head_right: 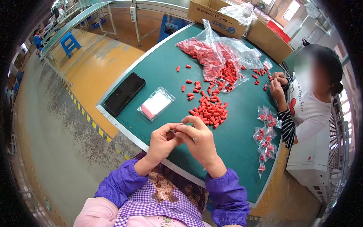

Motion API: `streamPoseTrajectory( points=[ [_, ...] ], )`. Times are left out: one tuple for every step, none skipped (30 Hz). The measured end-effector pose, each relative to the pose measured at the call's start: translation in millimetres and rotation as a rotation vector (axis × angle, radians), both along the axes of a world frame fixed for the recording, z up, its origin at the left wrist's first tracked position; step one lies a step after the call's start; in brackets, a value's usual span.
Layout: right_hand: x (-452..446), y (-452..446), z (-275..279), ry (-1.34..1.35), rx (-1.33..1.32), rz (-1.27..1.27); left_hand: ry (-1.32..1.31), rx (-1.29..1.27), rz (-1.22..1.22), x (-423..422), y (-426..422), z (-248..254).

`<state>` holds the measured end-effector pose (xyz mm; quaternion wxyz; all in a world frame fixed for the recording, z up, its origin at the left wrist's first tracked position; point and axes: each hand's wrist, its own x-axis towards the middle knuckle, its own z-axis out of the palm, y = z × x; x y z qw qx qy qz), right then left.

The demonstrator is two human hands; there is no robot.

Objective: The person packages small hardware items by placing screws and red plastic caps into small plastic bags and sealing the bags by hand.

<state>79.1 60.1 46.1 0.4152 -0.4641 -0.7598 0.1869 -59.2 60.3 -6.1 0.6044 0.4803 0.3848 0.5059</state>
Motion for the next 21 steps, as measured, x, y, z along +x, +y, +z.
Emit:
streamPoseTrajectory(
  points=[
    [0, -1, -2, 0.056, 0.013, -0.018, 0.011, 0.035, 0.005, 1, -1, 2],
    [2, -4, -1, 0.056, 0.015, -0.017, 0.011, 0.037, 0.006, 2, -1, 3],
    [6, -7, 2, 0.053, -0.024, -0.038, 0.001, 0.004, -0.012, 4, -2, 4],
    [9, -10, 4, 0.050, -0.063, -0.063, -0.009, -0.029, -0.034, 6, -3, 5],
    [12, -11, 4, 0.049, -0.060, -0.072, -0.010, -0.026, -0.043, 9, -5, 3],
    [15, -12, 4, 0.005, -0.076, -0.035, -0.068, -0.018, -0.090, 11, -6, 2],
    [17, -13, 4, -0.037, -0.094, 0.001, -0.124, -0.012, -0.136, 13, -6, 2],
    [21, -14, 4, -0.035, -0.089, -0.006, -0.121, -0.007, -0.144, 14, -6, 3],
    [27, -14, 5, 0.112, -0.081, -0.079, -0.075, 0.013, -0.168, 12, -5, 8],
    [33, -15, 5, 0.258, -0.075, -0.150, -0.029, 0.031, -0.191, 10, -5, 14],
    [39, -13, -4, 0.494, -0.154, -0.211, -0.028, 0.032, -0.196, 9, -5, 18],
    [46, -14, -8, 0.498, -0.149, -0.217, -0.092, -0.041, -0.260, 8, -4, 23],
    [53, -16, -10, 0.537, -0.306, -0.172, -0.154, -0.114, -0.325, 8, -3, 26],
    [57, -18, -11, 0.576, -0.461, -0.123, -0.148, -0.108, -0.335, 9, -2, 27],
    [51, -21, -11, 0.663, -0.527, -0.138, -0.174, -0.140, -0.384, 10, -1, 28],
    [50, -23, -12, 0.668, -0.521, -0.145, -0.200, -0.175, -0.433, 12, -1, 29],
    [50, -25, -13, 0.770, -0.559, -0.089, -0.197, -0.174, -0.441, 14, -2, 29],
    [51, -26, -14, 0.871, -0.596, -0.030, -0.212, -0.197, -0.441, 17, -3, 29],
    [55, -25, -22, 0.884, -0.588, -0.013, -0.225, -0.221, -0.441, 18, -5, 28],
    [56, -27, -23, 0.889, -0.585, -0.016, -0.220, -0.221, -0.446, 20, -6, 28],
    [56, -28, -23, 0.904, -0.576, -0.024, -0.240, -0.282, -0.437, 21, -6, 27]
  ],
)
